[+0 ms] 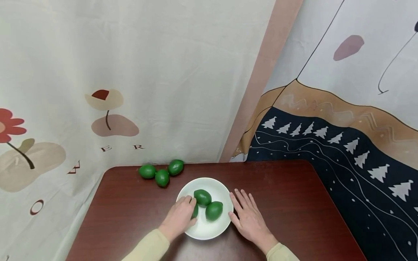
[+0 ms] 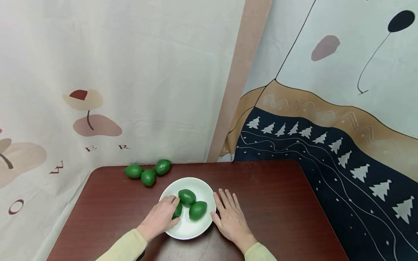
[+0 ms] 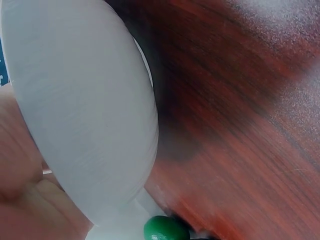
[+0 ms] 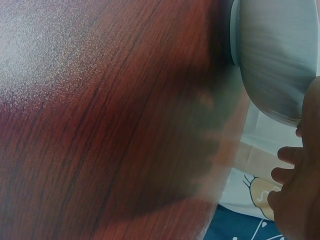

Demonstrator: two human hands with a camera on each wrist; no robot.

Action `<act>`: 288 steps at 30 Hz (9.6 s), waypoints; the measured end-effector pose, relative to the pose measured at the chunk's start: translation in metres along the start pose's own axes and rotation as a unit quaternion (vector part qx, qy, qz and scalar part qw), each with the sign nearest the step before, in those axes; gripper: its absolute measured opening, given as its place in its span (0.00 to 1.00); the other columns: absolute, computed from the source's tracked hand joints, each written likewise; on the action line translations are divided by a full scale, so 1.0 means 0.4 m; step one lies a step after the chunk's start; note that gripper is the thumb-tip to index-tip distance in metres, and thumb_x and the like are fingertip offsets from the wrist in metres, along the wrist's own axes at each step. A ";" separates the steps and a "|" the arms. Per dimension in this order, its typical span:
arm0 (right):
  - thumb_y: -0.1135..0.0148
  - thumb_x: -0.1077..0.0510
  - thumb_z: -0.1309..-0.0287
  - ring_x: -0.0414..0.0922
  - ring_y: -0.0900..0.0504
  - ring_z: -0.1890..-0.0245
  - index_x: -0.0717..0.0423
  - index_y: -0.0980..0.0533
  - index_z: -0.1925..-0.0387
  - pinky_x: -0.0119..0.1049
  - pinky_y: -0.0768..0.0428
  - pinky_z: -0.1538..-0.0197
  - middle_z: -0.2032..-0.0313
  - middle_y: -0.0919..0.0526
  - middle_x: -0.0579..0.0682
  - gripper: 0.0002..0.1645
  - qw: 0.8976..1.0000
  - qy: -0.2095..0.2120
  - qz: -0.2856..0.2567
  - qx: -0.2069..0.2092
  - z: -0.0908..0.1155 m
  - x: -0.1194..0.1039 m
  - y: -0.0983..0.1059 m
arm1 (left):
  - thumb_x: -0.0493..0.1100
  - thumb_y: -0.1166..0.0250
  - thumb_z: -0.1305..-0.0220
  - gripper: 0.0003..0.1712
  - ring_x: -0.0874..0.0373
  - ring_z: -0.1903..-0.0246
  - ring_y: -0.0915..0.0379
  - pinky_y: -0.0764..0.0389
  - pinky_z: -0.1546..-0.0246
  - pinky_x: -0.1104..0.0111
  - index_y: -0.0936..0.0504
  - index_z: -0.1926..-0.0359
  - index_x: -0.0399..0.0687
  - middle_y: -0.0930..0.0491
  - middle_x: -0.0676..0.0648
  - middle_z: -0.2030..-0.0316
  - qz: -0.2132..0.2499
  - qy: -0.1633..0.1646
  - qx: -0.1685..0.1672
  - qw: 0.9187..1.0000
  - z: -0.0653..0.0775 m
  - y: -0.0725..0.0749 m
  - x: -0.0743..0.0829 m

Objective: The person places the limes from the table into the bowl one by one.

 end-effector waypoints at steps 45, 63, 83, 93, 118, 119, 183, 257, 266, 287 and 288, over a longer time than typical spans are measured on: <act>0.43 0.43 0.27 0.60 0.39 0.23 0.55 0.36 0.23 0.60 0.42 0.24 0.24 0.35 0.59 0.38 1.000 -0.005 -0.009 -0.002 -0.003 0.000 0.001 | 0.42 0.25 0.44 0.26 0.45 0.46 0.23 0.19 0.45 0.54 0.18 0.46 0.35 0.20 0.39 0.47 0.071 -0.036 0.126 0.989 0.050 0.036 -0.030; 0.44 0.42 0.27 0.59 0.41 0.22 0.54 0.37 0.22 0.59 0.43 0.23 0.23 0.36 0.58 0.39 1.000 -0.009 0.001 -0.011 -0.003 -0.001 0.003 | 0.41 0.26 0.44 0.29 0.40 0.43 0.24 0.22 0.43 0.47 0.19 0.44 0.31 0.21 0.35 0.43 0.044 -0.009 0.167 0.985 0.076 0.036 -0.068; 0.42 0.43 0.27 0.59 0.40 0.23 0.55 0.37 0.22 0.59 0.42 0.24 0.24 0.35 0.59 0.40 1.000 -0.008 0.000 -0.011 -0.001 -0.001 0.004 | 0.46 0.30 0.36 0.28 0.37 0.40 0.26 0.24 0.41 0.43 0.20 0.41 0.30 0.23 0.33 0.40 0.075 0.054 0.163 0.982 0.101 0.022 -0.104; 0.44 0.42 0.27 0.59 0.40 0.23 0.54 0.37 0.22 0.59 0.42 0.23 0.24 0.35 0.59 0.40 1.000 -0.007 0.006 -0.012 -0.002 -0.001 0.004 | 0.45 0.35 0.30 0.25 0.37 0.38 0.28 0.25 0.40 0.41 0.21 0.40 0.30 0.24 0.33 0.38 0.082 0.105 0.152 0.979 0.099 0.028 -0.132; 0.41 0.43 0.29 0.60 0.39 0.23 0.55 0.36 0.23 0.60 0.41 0.24 0.25 0.34 0.60 0.40 1.000 -0.007 -0.002 -0.002 0.000 0.001 0.001 | 0.41 0.34 0.34 0.29 0.33 0.39 0.29 0.26 0.41 0.40 0.24 0.37 0.27 0.25 0.30 0.38 0.067 0.147 0.181 0.970 0.087 0.006 -0.206; 0.41 0.43 0.28 0.59 0.39 0.23 0.55 0.36 0.23 0.60 0.41 0.24 0.25 0.34 0.60 0.40 1.000 -0.007 -0.001 -0.003 0.000 0.001 0.001 | 0.41 0.33 0.34 0.29 0.33 0.39 0.29 0.26 0.41 0.40 0.24 0.37 0.27 0.25 0.29 0.38 0.066 0.146 0.184 0.970 0.085 0.006 -0.208; 0.41 0.44 0.29 0.61 0.37 0.24 0.55 0.35 0.23 0.60 0.40 0.25 0.25 0.34 0.60 0.39 1.000 -0.002 0.003 0.000 -0.004 0.002 -0.002 | 0.43 0.35 0.33 0.40 0.30 0.33 0.37 0.30 0.39 0.35 0.36 0.27 0.29 0.37 0.27 0.29 0.087 0.216 0.103 0.967 -0.011 -0.040 -0.352; 0.43 0.44 0.27 0.62 0.36 0.25 0.57 0.36 0.23 0.60 0.37 0.26 0.26 0.32 0.61 0.39 1.000 0.001 0.008 0.007 -0.001 -0.001 -0.002 | 0.40 0.29 0.43 0.43 0.33 0.37 0.32 0.28 0.37 0.41 0.33 0.28 0.32 0.36 0.33 0.33 0.230 0.304 0.092 0.920 0.019 -0.068 -0.375; 0.44 0.43 0.27 0.61 0.36 0.25 0.56 0.36 0.23 0.59 0.38 0.26 0.26 0.33 0.60 0.39 1.000 0.002 0.007 0.006 -0.002 -0.002 0.000 | 0.40 0.28 0.42 0.42 0.34 0.38 0.32 0.28 0.37 0.42 0.32 0.29 0.32 0.35 0.33 0.35 0.233 0.299 0.100 0.920 0.045 -0.067 -0.366; 0.44 0.43 0.26 0.60 0.38 0.24 0.55 0.37 0.22 0.59 0.40 0.25 0.25 0.34 0.60 0.39 1.000 -0.005 0.003 -0.007 -0.002 0.000 -0.002 | 0.41 0.25 0.44 0.43 0.36 0.40 0.28 0.25 0.40 0.42 0.30 0.29 0.35 0.32 0.36 0.36 0.236 0.280 0.114 0.924 0.066 -0.048 -0.319; 0.44 0.42 0.26 0.60 0.38 0.24 0.55 0.37 0.22 0.59 0.40 0.24 0.25 0.34 0.59 0.39 1.000 -0.006 0.005 -0.008 -0.003 0.000 -0.002 | 0.41 0.25 0.44 0.43 0.36 0.41 0.28 0.24 0.40 0.42 0.30 0.29 0.35 0.32 0.36 0.36 0.235 0.276 0.117 0.924 0.065 -0.047 -0.316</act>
Point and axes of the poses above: each hand's wrist, its own z-axis away from the middle knuckle, its own y-axis out of the back of the hand, x = y × z, the point moved 2 cm from there along -z, towards the middle knuckle
